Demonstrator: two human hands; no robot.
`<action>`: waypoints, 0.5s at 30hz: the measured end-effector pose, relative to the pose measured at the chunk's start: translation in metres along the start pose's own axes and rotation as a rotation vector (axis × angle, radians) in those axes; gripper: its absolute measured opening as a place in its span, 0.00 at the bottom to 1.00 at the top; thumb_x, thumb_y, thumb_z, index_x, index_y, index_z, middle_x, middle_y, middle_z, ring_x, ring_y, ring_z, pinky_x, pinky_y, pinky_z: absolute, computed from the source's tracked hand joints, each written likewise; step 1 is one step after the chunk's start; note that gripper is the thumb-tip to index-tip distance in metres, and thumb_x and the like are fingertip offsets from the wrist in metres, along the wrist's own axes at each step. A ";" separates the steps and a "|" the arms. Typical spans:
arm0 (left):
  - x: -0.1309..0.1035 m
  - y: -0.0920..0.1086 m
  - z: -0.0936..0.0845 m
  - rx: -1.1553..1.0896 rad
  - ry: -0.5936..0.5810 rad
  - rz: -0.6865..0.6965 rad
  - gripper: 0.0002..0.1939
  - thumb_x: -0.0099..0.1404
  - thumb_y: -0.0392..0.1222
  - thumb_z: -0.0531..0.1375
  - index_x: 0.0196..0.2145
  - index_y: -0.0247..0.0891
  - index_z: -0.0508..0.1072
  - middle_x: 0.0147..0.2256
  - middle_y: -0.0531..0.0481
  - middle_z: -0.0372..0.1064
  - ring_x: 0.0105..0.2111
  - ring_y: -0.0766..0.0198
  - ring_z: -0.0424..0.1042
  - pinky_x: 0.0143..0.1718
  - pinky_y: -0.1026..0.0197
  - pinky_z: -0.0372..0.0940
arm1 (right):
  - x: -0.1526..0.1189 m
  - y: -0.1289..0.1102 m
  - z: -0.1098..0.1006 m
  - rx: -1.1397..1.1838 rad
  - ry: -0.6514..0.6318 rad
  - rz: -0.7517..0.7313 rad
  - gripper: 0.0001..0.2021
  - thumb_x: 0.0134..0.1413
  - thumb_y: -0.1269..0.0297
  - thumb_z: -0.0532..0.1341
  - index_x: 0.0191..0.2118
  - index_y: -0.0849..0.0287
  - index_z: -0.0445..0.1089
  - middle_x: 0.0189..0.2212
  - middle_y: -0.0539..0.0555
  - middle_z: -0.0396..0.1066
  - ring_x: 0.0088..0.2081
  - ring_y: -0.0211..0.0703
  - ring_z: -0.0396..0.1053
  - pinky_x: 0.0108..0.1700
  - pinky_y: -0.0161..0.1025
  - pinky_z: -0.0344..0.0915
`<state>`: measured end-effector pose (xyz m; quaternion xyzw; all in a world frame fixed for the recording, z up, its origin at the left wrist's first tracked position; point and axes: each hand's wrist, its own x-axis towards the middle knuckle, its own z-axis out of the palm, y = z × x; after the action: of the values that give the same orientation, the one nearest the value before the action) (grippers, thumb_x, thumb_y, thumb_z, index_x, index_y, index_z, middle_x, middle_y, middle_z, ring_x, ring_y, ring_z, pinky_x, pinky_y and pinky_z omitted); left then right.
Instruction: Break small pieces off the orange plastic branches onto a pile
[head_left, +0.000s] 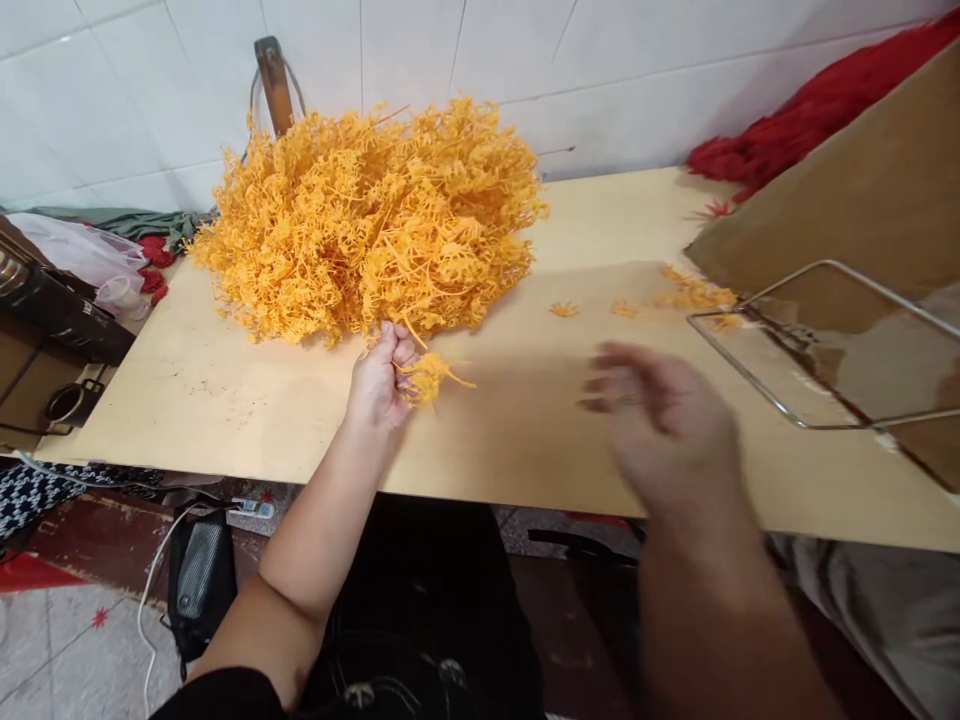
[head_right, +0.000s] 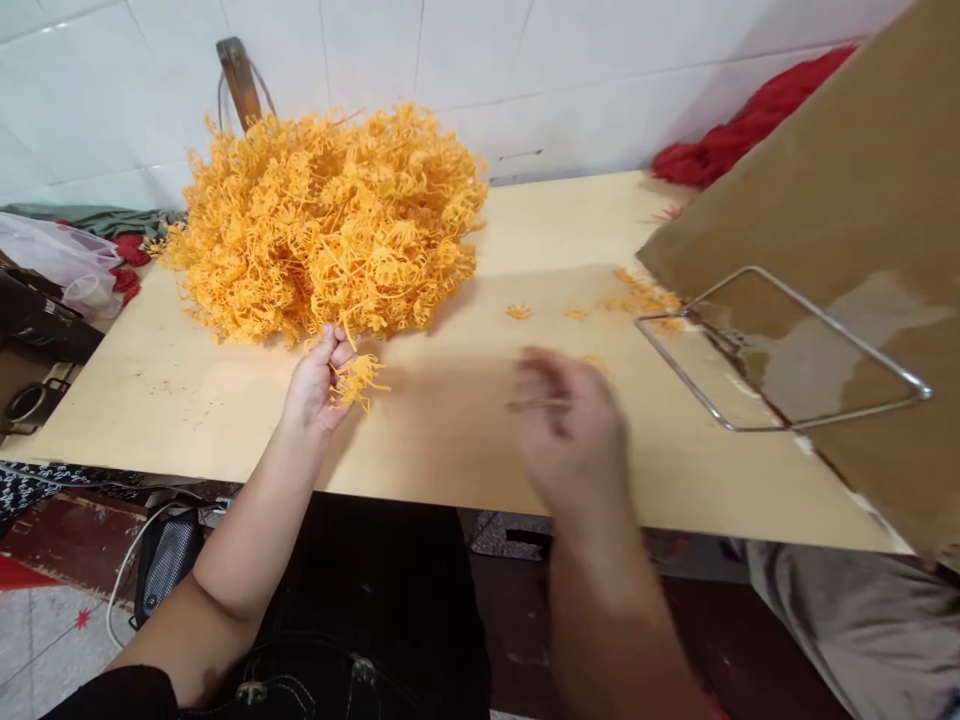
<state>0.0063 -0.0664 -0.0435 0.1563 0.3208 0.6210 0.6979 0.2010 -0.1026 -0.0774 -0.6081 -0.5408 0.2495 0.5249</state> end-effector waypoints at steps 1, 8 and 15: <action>0.000 -0.004 0.001 0.032 -0.004 0.047 0.14 0.65 0.43 0.49 0.23 0.35 0.60 0.14 0.61 0.40 0.11 0.77 0.41 0.12 0.71 0.38 | -0.014 -0.017 0.015 0.086 -0.142 0.034 0.18 0.49 0.48 0.56 0.41 0.55 0.65 0.36 0.56 0.66 0.31 0.42 0.64 0.33 0.45 0.64; -0.003 -0.005 0.000 0.159 -0.034 0.242 0.14 0.61 0.46 0.54 0.23 0.35 0.62 0.15 0.60 0.44 0.13 0.78 0.45 0.13 0.72 0.42 | -0.045 -0.054 0.082 0.331 -0.361 0.043 0.12 0.54 0.54 0.54 0.31 0.59 0.61 0.20 0.48 0.61 0.19 0.32 0.57 0.21 0.33 0.56; 0.007 0.007 -0.004 0.014 0.063 0.089 0.16 0.65 0.45 0.48 0.22 0.36 0.57 0.13 0.61 0.40 0.10 0.77 0.40 0.11 0.71 0.38 | -0.094 -0.055 0.065 0.042 -0.532 -0.239 0.13 0.59 0.67 0.46 0.23 0.58 0.56 0.16 0.47 0.58 0.20 0.33 0.58 0.23 0.33 0.56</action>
<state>-0.0015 -0.0589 -0.0443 0.1557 0.3398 0.6537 0.6580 0.0958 -0.1727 -0.0735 -0.4424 -0.7218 0.3478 0.4027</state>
